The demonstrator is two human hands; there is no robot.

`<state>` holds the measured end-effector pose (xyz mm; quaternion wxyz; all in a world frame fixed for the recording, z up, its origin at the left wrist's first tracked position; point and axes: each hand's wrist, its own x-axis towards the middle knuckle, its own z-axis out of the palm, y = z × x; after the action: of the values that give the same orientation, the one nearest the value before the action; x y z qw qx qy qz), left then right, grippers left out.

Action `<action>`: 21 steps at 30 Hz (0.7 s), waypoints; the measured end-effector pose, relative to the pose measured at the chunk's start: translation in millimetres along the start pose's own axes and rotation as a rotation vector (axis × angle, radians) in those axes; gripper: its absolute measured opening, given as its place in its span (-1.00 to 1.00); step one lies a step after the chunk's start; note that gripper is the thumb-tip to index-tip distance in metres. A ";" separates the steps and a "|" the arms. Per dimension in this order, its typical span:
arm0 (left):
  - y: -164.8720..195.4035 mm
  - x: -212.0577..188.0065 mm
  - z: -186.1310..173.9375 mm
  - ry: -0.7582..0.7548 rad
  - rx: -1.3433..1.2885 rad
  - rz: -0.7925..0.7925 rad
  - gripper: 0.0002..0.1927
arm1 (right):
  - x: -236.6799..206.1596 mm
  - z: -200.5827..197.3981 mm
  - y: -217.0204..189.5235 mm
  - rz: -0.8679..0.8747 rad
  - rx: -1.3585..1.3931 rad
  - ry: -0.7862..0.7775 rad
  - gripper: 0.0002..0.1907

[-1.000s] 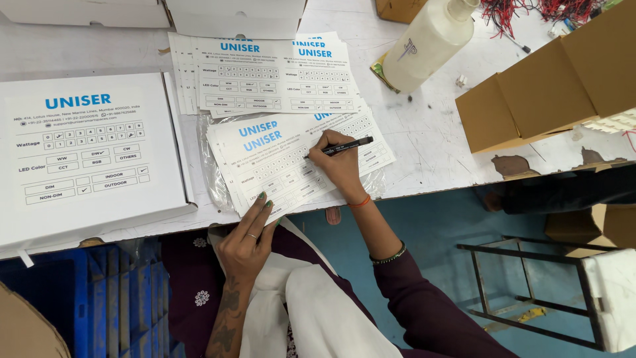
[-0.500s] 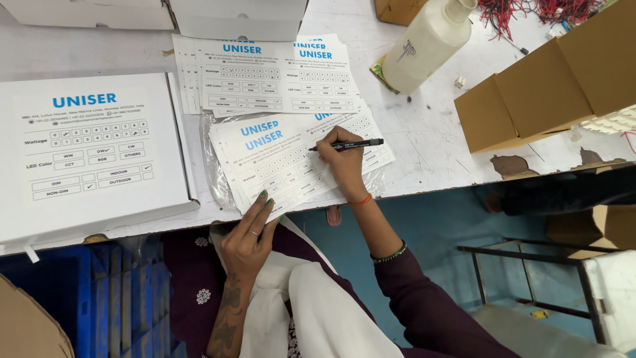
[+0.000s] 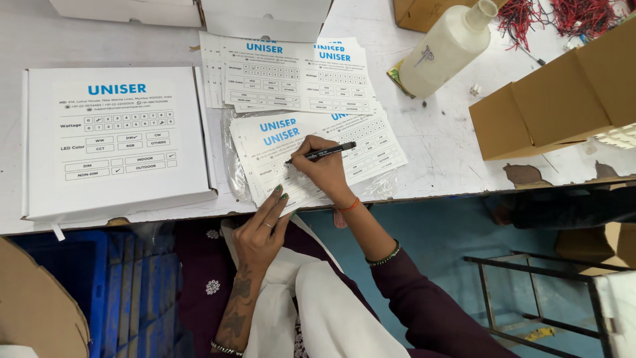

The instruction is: The person fills out multiple UNISER specification forms on a table using a black marker. They mark checkboxes for wattage, LED color, and indoor/outdoor options, then place the completed forms into a plastic sleeve.

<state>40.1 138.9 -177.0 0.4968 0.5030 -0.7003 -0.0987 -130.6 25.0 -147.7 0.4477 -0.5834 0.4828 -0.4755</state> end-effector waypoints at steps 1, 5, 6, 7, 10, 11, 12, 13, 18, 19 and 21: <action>-0.5 0.3 0.5 0.002 0.001 0.003 -0.69 | -0.1 -0.2 0.5 -0.009 -0.005 -0.022 -0.94; -1.8 -0.7 2.1 0.001 0.007 0.009 -0.70 | -0.4 -0.5 2.4 0.007 -0.016 -0.044 -0.97; -2.4 -1.3 2.3 0.002 0.003 0.007 -0.70 | -0.3 0.2 3.0 -0.007 -0.042 -0.038 -0.97; -2.9 -1.8 2.6 0.002 -0.001 0.004 -0.70 | -0.2 0.7 3.5 -0.020 -0.069 -0.031 -0.97; -3.6 -2.5 3.6 -0.001 -0.007 0.000 -0.70 | -0.2 0.5 3.7 -0.022 -0.072 -0.034 -0.97; -3.9 -2.5 3.8 -0.003 -0.007 0.000 -0.70 | 0.0 0.4 3.5 -0.016 -0.059 -0.039 -0.96; -4.2 -2.4 4.0 -0.003 -0.006 0.000 -0.70 | 0.4 0.6 3.5 -0.024 -0.066 -0.037 -0.96; -4.4 -2.2 4.0 -0.004 -0.005 0.001 -0.70 | 0.8 0.9 3.3 -0.032 -0.073 -0.035 -0.96; -5.0 -1.3 3.4 -0.004 -0.005 0.001 -0.69 | 3.1 1.9 1.6 -0.032 -0.079 -0.043 -0.96; -5.0 -1.5 3.1 -0.007 -0.003 -0.002 -0.69 | 3.2 2.2 1.3 -0.038 -0.076 -0.044 -0.96; -4.9 -0.9 3.0 -0.008 0.000 -0.002 -0.69 | 3.8 2.6 0.2 -0.035 -0.076 -0.049 -0.95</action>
<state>40.7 136.2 -182.2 0.4939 0.5033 -0.7018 -0.1014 -127.7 21.4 -147.9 0.4288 -0.6198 0.4789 -0.4501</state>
